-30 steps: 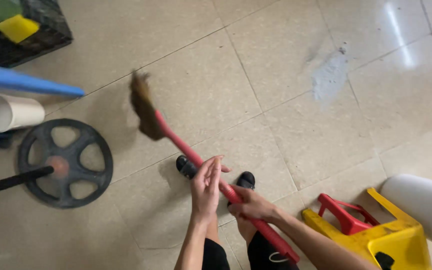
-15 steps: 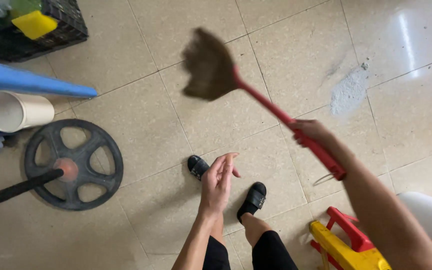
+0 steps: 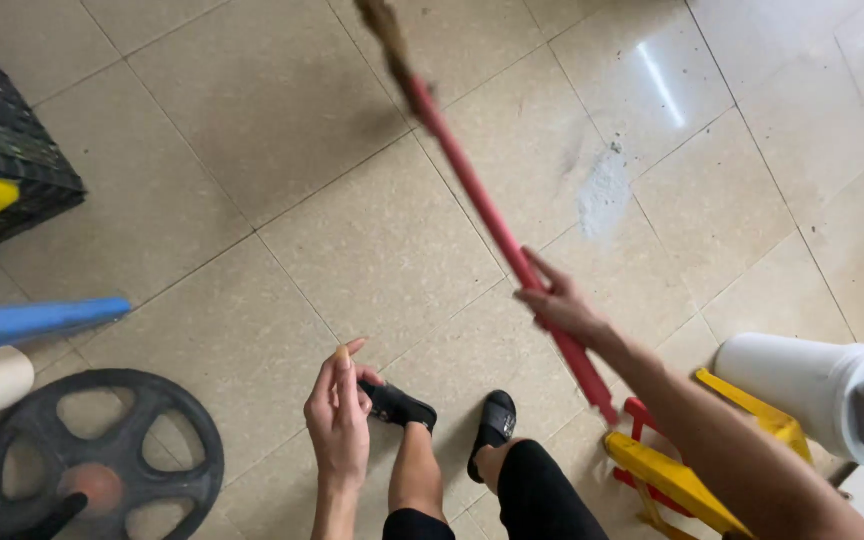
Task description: Sweep the floor of the bakery kitchen using a broom.
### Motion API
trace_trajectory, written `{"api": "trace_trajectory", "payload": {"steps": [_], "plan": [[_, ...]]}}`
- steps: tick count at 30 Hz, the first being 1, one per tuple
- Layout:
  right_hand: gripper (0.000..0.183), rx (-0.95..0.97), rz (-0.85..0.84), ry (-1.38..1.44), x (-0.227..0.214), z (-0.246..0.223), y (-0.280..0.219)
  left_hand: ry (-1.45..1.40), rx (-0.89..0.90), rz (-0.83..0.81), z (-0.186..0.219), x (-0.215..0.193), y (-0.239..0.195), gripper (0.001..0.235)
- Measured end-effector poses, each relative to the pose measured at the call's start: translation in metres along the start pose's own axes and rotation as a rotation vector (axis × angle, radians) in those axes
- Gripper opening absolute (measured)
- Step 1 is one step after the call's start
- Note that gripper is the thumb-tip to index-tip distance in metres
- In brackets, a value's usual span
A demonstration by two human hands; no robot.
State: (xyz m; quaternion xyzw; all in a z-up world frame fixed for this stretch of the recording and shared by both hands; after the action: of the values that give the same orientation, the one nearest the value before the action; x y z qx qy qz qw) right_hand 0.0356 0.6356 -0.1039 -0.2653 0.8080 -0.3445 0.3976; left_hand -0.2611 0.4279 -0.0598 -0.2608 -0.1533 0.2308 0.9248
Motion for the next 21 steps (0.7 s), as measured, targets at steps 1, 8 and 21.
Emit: {"api": "trace_trajectory", "payload": {"steps": [1,8,21], "plan": [[0.08,0.044,-0.19,0.271,0.035,-0.011,-0.019,0.0,-0.007,0.012,0.005,-0.006,0.001,0.042],[0.079,-0.014,-0.881,0.438,0.229,-0.059,-0.036,-0.096,-0.007,0.083,0.026,-0.036,0.012,0.043],[0.06,0.107,-0.79,0.308,0.134,-0.129,0.251,-0.031,-0.079,0.114,0.044,-0.021,0.101,0.043]]}}
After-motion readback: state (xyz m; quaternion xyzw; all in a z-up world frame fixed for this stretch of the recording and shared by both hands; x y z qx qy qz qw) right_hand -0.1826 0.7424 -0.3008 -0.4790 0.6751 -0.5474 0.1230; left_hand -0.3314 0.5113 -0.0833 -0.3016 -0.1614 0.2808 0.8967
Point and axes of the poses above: each hand's wrist, its own y-axis towards the middle knuckle, its own x-axis out of the palm, z = x × y, the point moved 6 cm from there along y, towards the middle knuckle, and after that the axes turned 9 degrees about -z, right-handed, at the moved point
